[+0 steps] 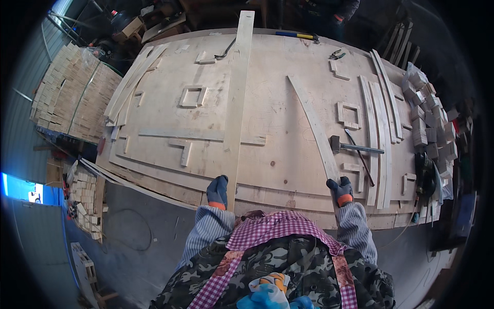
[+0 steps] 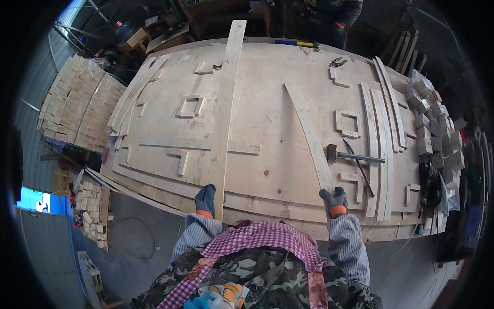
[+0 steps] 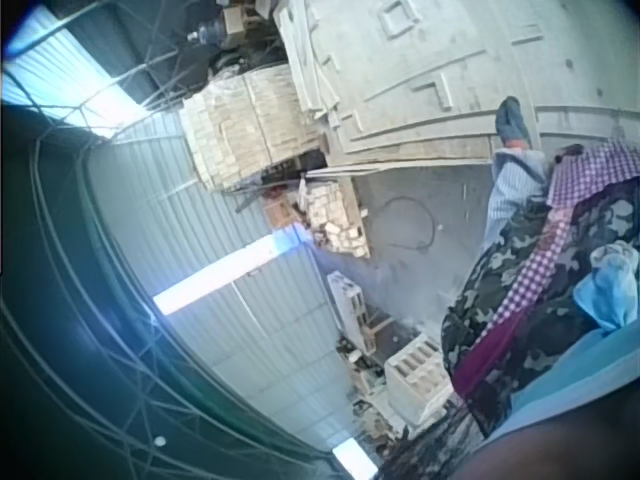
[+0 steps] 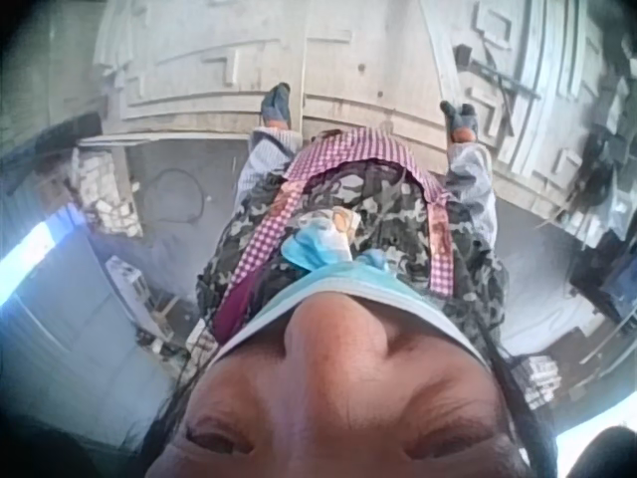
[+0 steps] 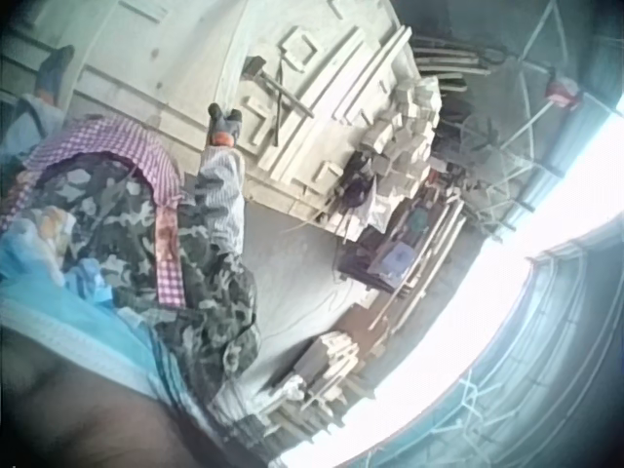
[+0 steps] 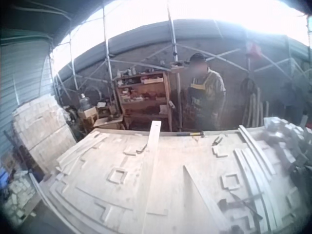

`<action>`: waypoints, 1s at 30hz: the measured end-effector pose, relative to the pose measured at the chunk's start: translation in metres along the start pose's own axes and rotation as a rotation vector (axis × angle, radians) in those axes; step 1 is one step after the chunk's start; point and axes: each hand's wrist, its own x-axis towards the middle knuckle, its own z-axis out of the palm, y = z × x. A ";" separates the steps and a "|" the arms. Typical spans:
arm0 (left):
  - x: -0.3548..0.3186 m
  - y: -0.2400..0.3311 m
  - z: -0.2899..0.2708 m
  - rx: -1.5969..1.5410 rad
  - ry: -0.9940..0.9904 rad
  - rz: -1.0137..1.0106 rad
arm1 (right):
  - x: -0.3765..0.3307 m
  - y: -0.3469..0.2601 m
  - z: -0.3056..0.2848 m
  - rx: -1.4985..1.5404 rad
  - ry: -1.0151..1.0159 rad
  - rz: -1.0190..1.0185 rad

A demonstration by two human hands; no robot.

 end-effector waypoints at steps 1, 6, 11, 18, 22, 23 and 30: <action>-0.001 -0.001 -0.001 -0.011 -0.008 0.019 | 0.006 0.005 0.003 -0.019 0.006 -0.014; -0.006 -0.004 -0.005 0.049 0.029 -0.023 | 0.026 0.003 0.009 -0.370 0.234 0.004; 0.002 0.020 0.013 -0.130 -0.007 0.041 | -0.018 -0.080 0.039 0.357 -0.200 -0.116; 0.009 0.064 0.095 -0.558 -0.442 -0.072 | -0.126 -0.162 0.069 0.737 -0.835 -0.043; -0.010 0.050 0.137 -0.388 -0.361 -0.186 | -0.126 -0.157 0.053 0.894 -0.650 -0.006; -0.014 0.045 0.140 -0.340 -0.334 -0.227 | -0.125 -0.155 0.050 0.925 -0.624 -0.047; -0.031 0.020 0.137 -0.271 -0.315 -0.444 | -0.126 -0.142 0.046 0.836 -0.666 0.178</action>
